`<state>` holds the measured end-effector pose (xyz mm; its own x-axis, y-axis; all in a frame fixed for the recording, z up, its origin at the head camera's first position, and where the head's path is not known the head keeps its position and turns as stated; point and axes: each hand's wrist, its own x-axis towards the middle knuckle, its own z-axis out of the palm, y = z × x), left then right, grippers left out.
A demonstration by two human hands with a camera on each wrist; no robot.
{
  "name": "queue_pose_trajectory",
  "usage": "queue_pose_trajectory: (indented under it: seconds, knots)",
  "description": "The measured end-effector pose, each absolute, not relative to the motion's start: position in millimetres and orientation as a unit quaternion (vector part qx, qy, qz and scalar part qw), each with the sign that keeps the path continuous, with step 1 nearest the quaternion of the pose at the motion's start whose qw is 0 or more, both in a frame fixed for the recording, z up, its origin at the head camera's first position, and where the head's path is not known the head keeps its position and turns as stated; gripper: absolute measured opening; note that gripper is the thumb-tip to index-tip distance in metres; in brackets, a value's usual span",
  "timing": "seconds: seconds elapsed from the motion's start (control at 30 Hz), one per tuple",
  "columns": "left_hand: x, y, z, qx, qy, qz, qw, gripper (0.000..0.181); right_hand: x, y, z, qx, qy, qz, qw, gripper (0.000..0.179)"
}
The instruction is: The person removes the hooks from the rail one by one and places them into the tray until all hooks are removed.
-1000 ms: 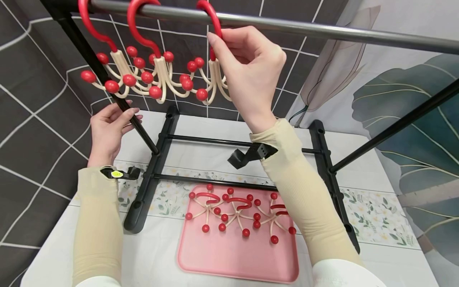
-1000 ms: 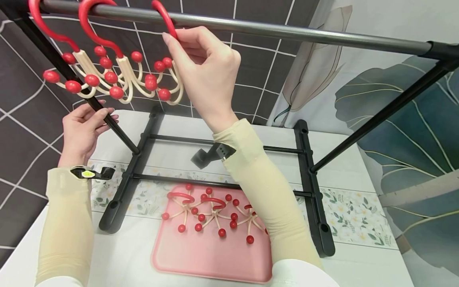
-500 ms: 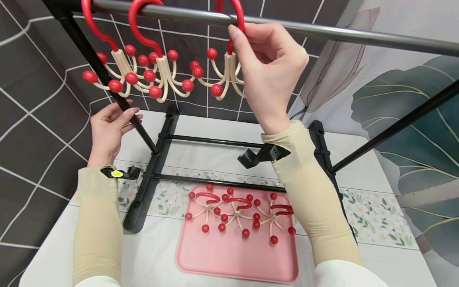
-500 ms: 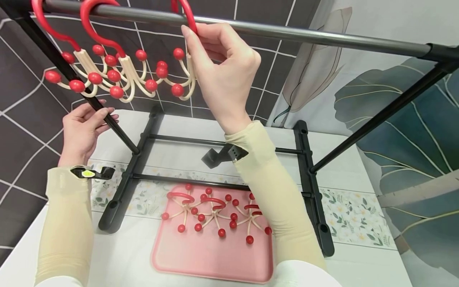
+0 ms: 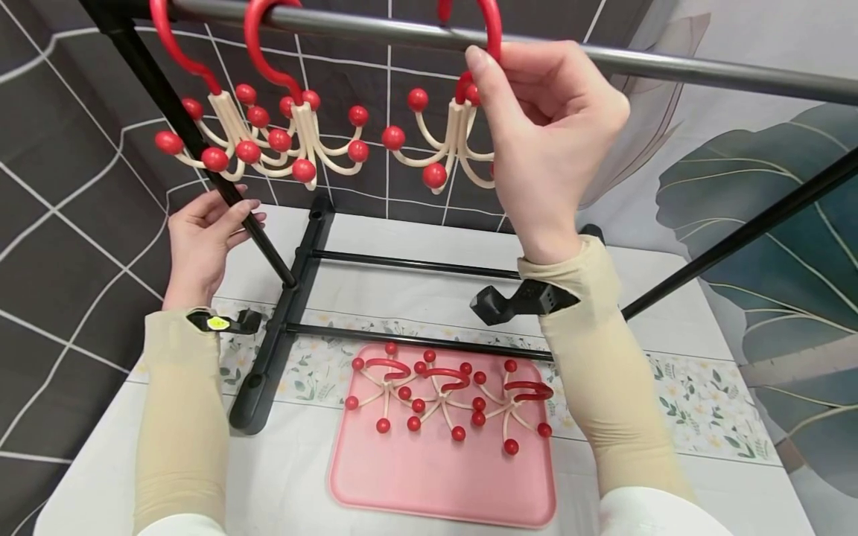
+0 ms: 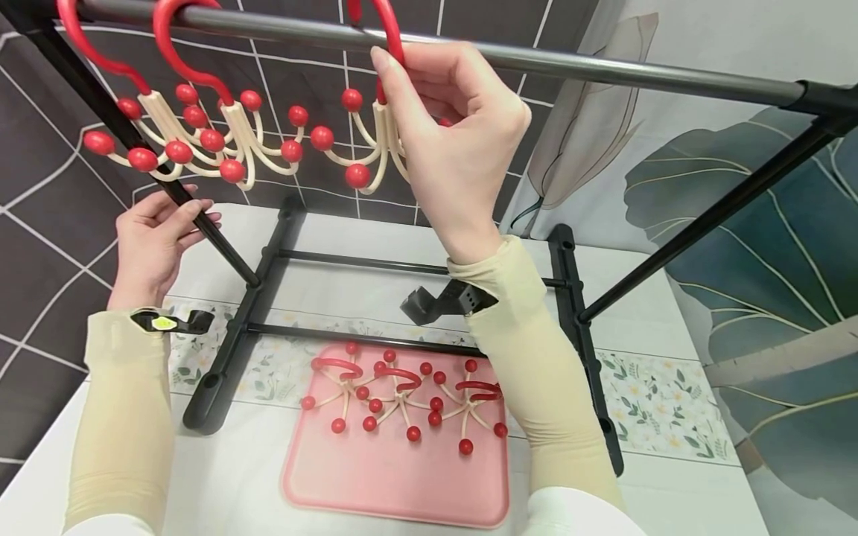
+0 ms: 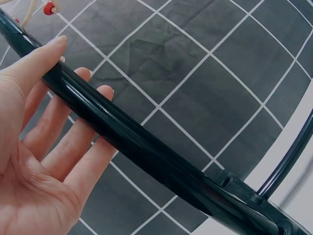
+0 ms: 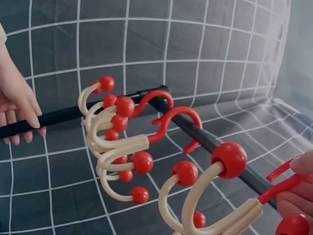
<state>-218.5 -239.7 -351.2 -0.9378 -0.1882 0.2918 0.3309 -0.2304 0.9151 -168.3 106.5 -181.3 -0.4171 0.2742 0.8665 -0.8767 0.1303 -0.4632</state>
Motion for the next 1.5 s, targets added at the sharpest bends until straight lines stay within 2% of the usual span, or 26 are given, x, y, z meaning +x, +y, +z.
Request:
queue_pose_trajectory:
  seconds: [0.23, 0.43, 0.67, 1.13, 1.5]
  knots:
    - [-219, -240, -350, -0.064, -0.589, -0.788, 0.167, 0.032, -166, 119, -183, 0.279, -0.583, 0.583, 0.492, 0.004]
    - [-219, -241, -350, -0.064, -0.586, -0.79, 0.166, 0.032, -159, 126, -192, 0.279, -0.6, 0.581, 0.473, 0.006]
    - [-218, -241, -350, -0.065, -0.59, -0.787, 0.168, 0.03, -150, 127, -210, 0.247, -0.637, 0.596, 0.421, 0.009]
    - [-218, -241, -350, -0.057, -0.595, -0.784, 0.169, 0.033, -121, 130, -250, 0.291, -0.708, 0.557, 0.322, 0.014]
    - [-218, -241, -349, -0.065, -0.593, -0.784, 0.171, 0.031, -99, 130, -282, 0.284, -0.722, 0.593, 0.217, 0.02]
